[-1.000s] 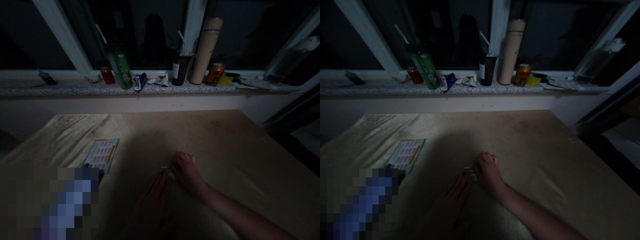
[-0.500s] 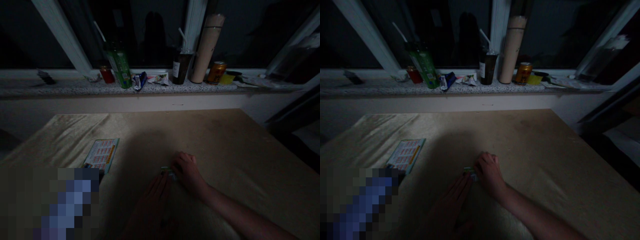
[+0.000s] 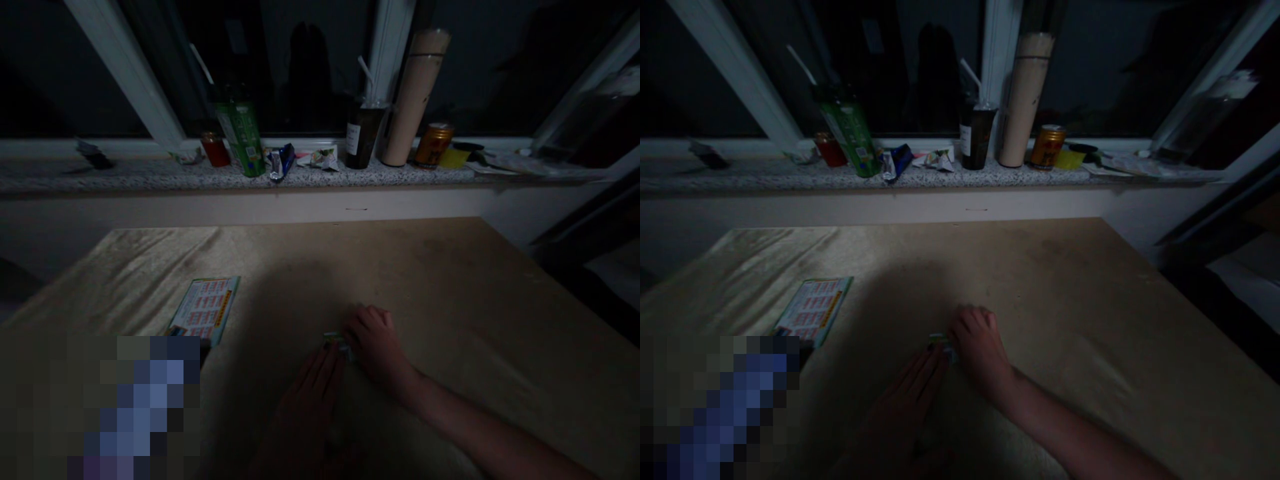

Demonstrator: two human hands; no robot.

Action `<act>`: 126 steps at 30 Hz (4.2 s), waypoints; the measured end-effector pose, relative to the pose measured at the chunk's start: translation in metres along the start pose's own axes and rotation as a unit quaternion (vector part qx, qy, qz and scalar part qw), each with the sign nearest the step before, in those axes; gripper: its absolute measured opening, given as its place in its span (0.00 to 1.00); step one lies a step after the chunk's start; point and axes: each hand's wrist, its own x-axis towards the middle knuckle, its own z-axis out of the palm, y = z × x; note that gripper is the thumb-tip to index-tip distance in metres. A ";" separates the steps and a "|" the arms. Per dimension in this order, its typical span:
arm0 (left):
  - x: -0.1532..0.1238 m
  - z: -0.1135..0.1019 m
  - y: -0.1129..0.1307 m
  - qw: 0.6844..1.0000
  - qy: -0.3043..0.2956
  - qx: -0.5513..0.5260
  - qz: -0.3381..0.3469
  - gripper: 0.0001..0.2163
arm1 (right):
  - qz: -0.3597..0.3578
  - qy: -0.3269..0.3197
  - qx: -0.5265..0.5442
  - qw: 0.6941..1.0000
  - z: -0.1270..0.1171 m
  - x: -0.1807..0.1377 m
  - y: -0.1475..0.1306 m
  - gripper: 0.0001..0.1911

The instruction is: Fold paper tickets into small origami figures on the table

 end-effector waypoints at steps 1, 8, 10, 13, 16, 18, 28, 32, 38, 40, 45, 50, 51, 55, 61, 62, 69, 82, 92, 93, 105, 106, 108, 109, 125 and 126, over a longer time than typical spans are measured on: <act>0.000 0.001 0.000 1.000 0.005 0.002 0.004 0.45 | -0.027 0.001 -0.004 1.000 -0.002 -0.005 -0.002 0.08; 0.001 0.001 0.000 0.998 0.030 0.036 0.031 0.37 | -0.133 -0.102 0.032 0.985 -0.032 -0.062 -0.016 0.39; 0.001 0.002 0.000 0.998 0.023 0.041 0.031 0.38 | -0.118 -0.145 0.053 0.981 -0.039 -0.068 -0.013 0.42; 0.002 0.002 -0.001 0.998 0.017 0.052 0.032 0.38 | -0.102 -0.186 0.091 0.973 -0.044 -0.066 -0.009 0.44; 0.003 0.000 -0.002 0.998 0.011 0.061 0.033 0.39 | -0.087 -0.189 0.122 0.970 -0.044 -0.061 -0.008 0.42; 0.003 -0.001 -0.001 0.997 0.012 0.064 0.035 0.39 | -0.075 -0.189 0.131 0.970 -0.043 -0.060 -0.009 0.41; 0.000 0.000 -0.002 0.995 0.043 0.086 0.023 0.36 | -0.082 -0.165 0.097 0.978 -0.034 -0.063 -0.010 0.37; -0.004 0.004 -0.002 0.988 0.071 0.136 0.008 0.37 | -0.084 -0.168 0.070 0.980 -0.033 -0.063 -0.012 0.36; -0.009 0.007 -0.003 0.986 0.071 0.149 0.023 0.38 | -0.096 -0.151 0.048 0.983 -0.035 -0.062 -0.014 0.35; -0.010 0.006 -0.003 0.987 0.059 0.150 0.022 0.38 | -0.100 -0.146 0.046 0.983 -0.035 -0.063 -0.013 0.35; -0.009 0.006 -0.007 0.984 0.065 0.162 0.037 0.36 | -0.102 -0.137 0.040 0.985 -0.034 -0.063 -0.012 0.33; -0.009 0.007 -0.006 0.978 0.072 0.192 0.028 0.34 | -0.110 -0.144 0.018 0.983 -0.032 -0.063 -0.012 0.31; -0.009 0.007 -0.005 0.978 0.071 0.195 0.024 0.33 | -0.111 -0.144 0.016 0.983 -0.032 -0.063 -0.012 0.31; -0.009 0.008 -0.003 0.977 0.079 0.196 0.018 0.34 | -0.106 -0.136 0.012 0.985 -0.031 -0.064 -0.013 0.32; -0.009 0.007 -0.005 0.979 0.072 0.190 0.031 0.36 | -0.098 -0.138 0.010 0.986 -0.032 -0.063 -0.015 0.33; -0.009 0.006 -0.005 0.979 0.071 0.190 0.028 0.35 | -0.098 -0.138 0.012 0.986 -0.032 -0.063 -0.015 0.33; -0.009 0.002 -0.003 0.978 0.080 0.191 0.015 0.32 | -0.089 -0.129 0.025 0.987 -0.032 -0.065 -0.014 0.33; -0.010 0.008 -0.013 0.969 0.087 0.226 0.040 0.34 | -0.099 -0.134 0.006 0.986 -0.031 -0.064 -0.014 0.30; -0.013 0.019 -0.017 0.961 0.119 0.241 0.063 0.32 | -0.112 -0.115 0.001 0.987 -0.030 -0.064 -0.015 0.31; -0.013 0.019 -0.017 0.962 0.118 0.238 0.061 0.32 | -0.111 -0.116 0.003 0.987 -0.030 -0.064 -0.015 0.31; -0.013 0.004 -0.008 0.968 0.074 0.238 0.036 0.28 | -0.087 -0.130 0.013 0.988 -0.032 -0.065 -0.016 0.31; -0.013 0.003 -0.007 0.968 0.073 0.235 0.041 0.28 | -0.089 -0.130 0.014 0.988 -0.032 -0.065 -0.016 0.31; -0.013 0.001 -0.006 0.970 0.070 0.229 0.041 0.29 | -0.088 -0.128 0.020 0.988 -0.032 -0.065 -0.017 0.31; -0.013 0.000 -0.005 0.971 0.068 0.227 0.039 0.29 | -0.085 -0.128 0.024 0.988 -0.032 -0.065 -0.017 0.32; -0.012 0.001 -0.006 0.969 0.079 0.229 0.041 0.29 | -0.083 -0.121 0.058 0.987 -0.033 -0.066 -0.013 0.35; -0.012 0.001 -0.005 0.969 0.077 0.230 0.039 0.29 | -0.082 -0.116 0.057 0.988 -0.033 -0.066 -0.013 0.34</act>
